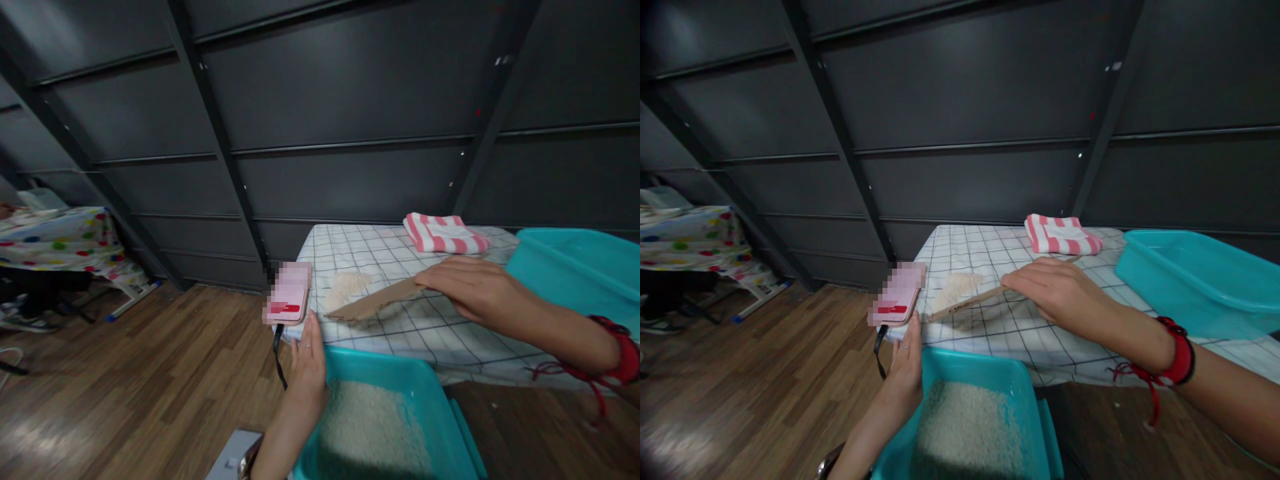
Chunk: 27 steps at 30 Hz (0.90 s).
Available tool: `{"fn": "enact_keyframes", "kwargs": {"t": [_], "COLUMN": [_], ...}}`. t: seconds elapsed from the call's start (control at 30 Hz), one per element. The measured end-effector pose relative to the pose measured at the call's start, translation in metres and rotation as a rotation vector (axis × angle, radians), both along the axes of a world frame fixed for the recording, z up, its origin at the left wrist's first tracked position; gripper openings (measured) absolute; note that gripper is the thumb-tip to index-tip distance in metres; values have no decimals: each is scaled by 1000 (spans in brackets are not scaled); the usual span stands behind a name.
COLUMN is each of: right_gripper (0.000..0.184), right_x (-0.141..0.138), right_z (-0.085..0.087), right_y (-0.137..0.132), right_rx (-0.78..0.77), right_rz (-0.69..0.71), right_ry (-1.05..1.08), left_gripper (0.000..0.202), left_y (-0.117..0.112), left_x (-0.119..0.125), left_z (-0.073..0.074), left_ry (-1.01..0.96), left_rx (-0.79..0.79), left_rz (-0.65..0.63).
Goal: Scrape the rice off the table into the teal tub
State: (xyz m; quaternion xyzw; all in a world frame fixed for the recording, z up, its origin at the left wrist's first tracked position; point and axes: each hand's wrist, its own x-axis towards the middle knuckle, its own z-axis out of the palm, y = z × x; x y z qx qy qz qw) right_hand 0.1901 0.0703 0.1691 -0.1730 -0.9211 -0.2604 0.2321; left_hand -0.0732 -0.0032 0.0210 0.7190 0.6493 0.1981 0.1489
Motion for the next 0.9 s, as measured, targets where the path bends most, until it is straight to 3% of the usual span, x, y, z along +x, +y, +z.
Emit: {"fn": "enact_keyframes", "kwargs": {"t": [0.1,0.4,0.6,0.77,0.9], "right_gripper": [33,32,35,38,37], "right_x": [-5,10,9,4,8], "right_z": [-2,-5,-5,-8,-10], "right_y": [-1,-26,-20,-29,-51], "right_rx": [42,-37,99,-26,-221], "right_rz": [-38,-22,-82,-89,-141], "right_ry": [-26,-38,-4,-67,31], "left_gripper": [101,95,90,96,95], "left_y": [0,-1,-2,-1,-1], "left_x": [1,4,4,3,5], "left_z": [3,11,11,9,10], "left_ry": [44,54,31,49,72], "left_rx": [-42,-59,-46,-37,-61], "left_rz": [10,-13,-4,-2,7]}}
